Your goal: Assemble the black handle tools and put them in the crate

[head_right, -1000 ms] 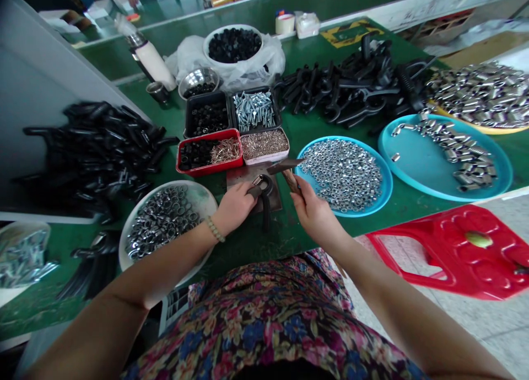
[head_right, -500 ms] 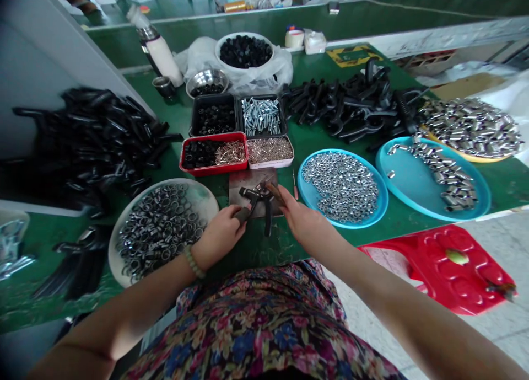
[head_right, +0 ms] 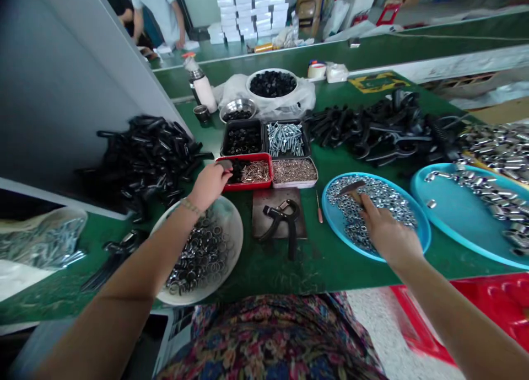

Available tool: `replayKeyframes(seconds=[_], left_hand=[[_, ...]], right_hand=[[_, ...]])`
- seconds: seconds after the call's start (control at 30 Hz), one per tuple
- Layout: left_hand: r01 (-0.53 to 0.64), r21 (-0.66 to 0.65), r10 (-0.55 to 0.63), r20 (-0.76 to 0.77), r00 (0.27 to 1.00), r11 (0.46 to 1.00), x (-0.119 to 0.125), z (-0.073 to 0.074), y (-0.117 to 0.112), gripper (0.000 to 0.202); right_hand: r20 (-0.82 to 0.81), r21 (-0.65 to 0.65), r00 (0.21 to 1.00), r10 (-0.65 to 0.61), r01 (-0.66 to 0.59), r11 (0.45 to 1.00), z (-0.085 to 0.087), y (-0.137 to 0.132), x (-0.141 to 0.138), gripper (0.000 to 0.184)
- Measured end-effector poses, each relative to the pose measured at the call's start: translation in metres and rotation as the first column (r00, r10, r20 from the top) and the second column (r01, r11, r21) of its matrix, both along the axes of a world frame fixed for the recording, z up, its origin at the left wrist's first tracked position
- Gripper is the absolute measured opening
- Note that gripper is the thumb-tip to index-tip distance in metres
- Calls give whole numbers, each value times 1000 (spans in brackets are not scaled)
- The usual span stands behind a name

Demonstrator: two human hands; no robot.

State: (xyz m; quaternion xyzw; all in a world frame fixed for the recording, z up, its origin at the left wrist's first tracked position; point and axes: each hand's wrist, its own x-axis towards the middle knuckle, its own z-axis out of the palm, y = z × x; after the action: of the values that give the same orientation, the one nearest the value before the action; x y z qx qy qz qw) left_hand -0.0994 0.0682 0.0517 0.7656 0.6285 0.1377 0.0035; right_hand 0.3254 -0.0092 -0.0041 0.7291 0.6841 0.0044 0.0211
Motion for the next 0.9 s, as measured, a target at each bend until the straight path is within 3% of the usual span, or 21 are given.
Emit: replayKeyframes(seconds=[0.1, 0.2, 0.33, 0.43, 0.47, 0.5, 0.53, 0.57, 0.6, 0.63, 0.7, 0.77, 0.8, 0.83, 0.9], left_hand=[[97, -139, -125, -211, 969, 986, 7, 3, 34, 21], [138, -222, -209, -334, 919, 965, 21, 0, 43, 24], [146, -246, -232, -367, 901, 958, 22, 0, 47, 24], [155, -260, -235, -315, 920, 953, 17, 3, 49, 22], [153, -236, -215, -266, 940, 960, 17, 5, 47, 21], [145, -197, -182, -181, 966, 970, 18, 7, 43, 21], [136, -160, -146, -49, 988, 978, 20, 9, 36, 22], [133, -145, -113, 135, 984, 981, 23, 10, 26, 23], [141, -158, -76, 358, 930, 977, 29, 11, 14, 23], [172, -200, -22, 586, 810, 965, 35, 10, -1, 23], [298, -307, 163, 891, 424, 904, 51, 6, -32, 19], [405, -346, 355, 933, 55, 846, 67, 0, -59, 17], [434, -345, 418, 905, -82, 832, 74, -3, -70, 18], [453, -340, 460, 868, -186, 824, 79, -6, -77, 20], [475, -328, 509, 797, -326, 817, 87, -9, -85, 21]], right_hand=[[126, 63, 990, 60, -69, 996, 5, 5, -6, 53], [101, 198, 989, 108, -126, 972, 17, -9, -58, 42], [-171, -130, 966, 193, -216, 968, 22, -24, -136, 42], [-347, -127, 931, 109, -162, 979, 13, -22, -154, 25], [-475, -110, 878, 59, -126, 986, 9, -21, -152, 19], [-635, -115, 772, -4, -90, 989, 6, -19, -147, 19], [-795, -145, 602, -73, -72, 987, 4, -19, -140, 23], [-913, -190, 380, -147, -80, 979, 4, -20, -134, 28], [-967, -230, 139, -215, -109, 967, 5, -22, -129, 33], [-960, -256, -82, -269, -145, 956, 7, -24, -125, 36], [-855, -258, -400, -331, -226, 939, 12, -31, -123, 33], [-743, -243, -556, -372, -294, 924, 14, -36, -126, 28], [-704, -241, -592, -394, -322, 915, 14, -37, -129, 28], [-672, -242, -612, -416, -350, 905, 13, -37, -132, 29], [-624, -246, -633, -457, -396, 885, 10, -36, -137, 31]])
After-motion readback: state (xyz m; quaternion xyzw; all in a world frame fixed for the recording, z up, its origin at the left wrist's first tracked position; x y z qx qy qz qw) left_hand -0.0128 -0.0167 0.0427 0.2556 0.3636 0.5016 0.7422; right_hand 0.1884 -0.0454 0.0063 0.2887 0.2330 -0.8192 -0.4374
